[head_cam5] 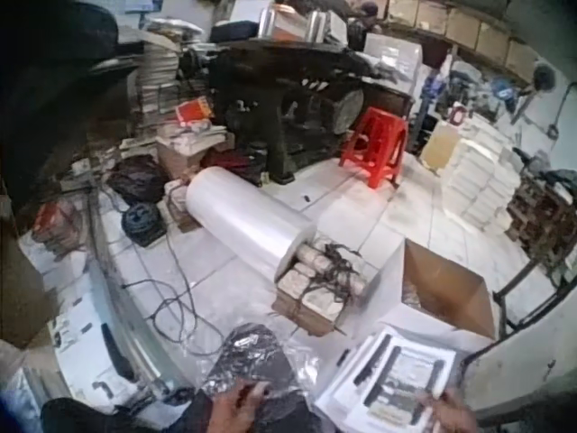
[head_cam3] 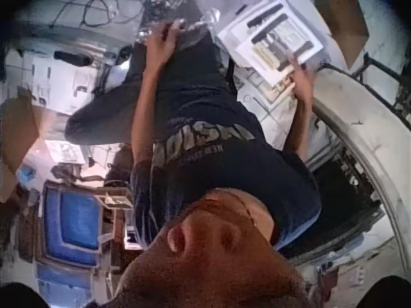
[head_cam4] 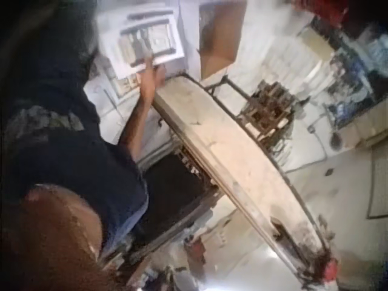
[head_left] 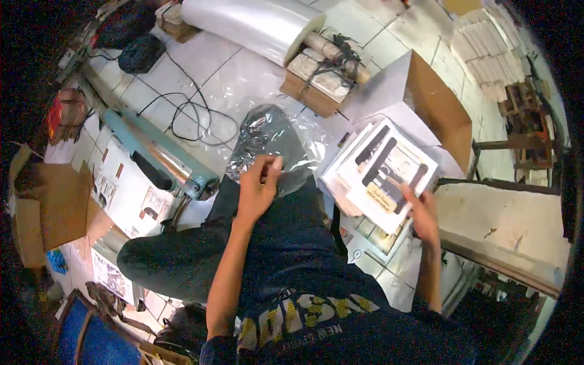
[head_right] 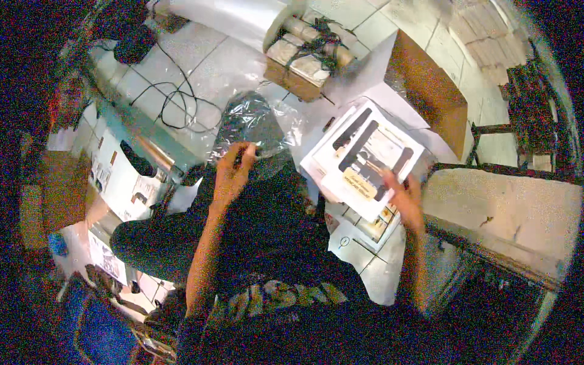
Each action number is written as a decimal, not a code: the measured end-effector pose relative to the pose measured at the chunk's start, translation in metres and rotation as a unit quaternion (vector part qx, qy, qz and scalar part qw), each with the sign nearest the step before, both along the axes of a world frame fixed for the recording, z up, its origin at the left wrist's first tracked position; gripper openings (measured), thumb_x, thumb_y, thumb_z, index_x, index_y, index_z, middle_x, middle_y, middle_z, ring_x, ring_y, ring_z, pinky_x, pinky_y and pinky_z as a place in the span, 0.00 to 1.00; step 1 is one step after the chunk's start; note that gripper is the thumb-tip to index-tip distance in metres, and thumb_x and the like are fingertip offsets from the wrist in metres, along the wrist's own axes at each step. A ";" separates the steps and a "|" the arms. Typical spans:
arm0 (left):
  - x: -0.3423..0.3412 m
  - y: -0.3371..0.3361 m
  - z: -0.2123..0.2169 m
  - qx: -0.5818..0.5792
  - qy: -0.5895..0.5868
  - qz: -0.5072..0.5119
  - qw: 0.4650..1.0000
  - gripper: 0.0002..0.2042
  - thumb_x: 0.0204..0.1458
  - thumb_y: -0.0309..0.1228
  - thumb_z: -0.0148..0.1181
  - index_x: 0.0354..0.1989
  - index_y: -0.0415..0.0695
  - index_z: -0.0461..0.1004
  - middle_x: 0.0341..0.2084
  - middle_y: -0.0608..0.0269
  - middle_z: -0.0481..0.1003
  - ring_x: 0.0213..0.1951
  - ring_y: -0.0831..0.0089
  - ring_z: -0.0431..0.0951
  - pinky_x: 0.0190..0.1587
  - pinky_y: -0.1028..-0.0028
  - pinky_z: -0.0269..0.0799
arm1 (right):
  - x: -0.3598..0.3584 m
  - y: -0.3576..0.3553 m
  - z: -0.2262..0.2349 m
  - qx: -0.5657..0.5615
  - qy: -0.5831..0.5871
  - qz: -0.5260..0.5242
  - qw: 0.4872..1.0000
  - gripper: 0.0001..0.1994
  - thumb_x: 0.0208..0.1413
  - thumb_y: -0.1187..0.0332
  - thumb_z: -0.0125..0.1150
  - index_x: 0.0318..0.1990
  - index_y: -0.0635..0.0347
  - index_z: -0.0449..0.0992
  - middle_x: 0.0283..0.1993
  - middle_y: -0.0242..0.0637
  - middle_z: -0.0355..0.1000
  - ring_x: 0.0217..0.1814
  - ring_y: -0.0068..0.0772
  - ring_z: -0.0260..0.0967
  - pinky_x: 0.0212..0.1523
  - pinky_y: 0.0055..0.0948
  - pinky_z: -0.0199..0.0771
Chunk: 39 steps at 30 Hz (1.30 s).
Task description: The person wraps books in plastic film by hand, places them in cardboard boxes, and uses a heat sealer to seal the plastic packaging.
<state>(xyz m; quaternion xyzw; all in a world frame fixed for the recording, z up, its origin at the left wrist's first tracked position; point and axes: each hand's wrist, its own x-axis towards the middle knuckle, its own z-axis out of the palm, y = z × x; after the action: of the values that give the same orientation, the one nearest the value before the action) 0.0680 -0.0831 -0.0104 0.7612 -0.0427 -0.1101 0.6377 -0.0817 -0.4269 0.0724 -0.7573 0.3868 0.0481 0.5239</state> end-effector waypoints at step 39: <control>-0.019 0.050 0.020 -0.044 -0.025 0.111 0.993 0.09 0.52 0.26 0.63 0.40 0.38 0.72 0.23 0.66 0.73 0.28 0.79 0.71 0.33 0.77 0.68 | 0.010 0.157 -0.035 0.230 -0.007 0.148 0.962 0.22 0.60 0.62 0.59 0.59 0.61 0.67 0.52 0.35 0.72 0.51 0.25 0.67 0.54 0.26 0.65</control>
<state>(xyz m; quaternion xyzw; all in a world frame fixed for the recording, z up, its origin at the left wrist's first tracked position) 0.0486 -0.0327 0.0098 0.7351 0.0210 -0.0179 0.6774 -0.0713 -0.2697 0.0369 -0.6656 0.2448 0.2074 0.6738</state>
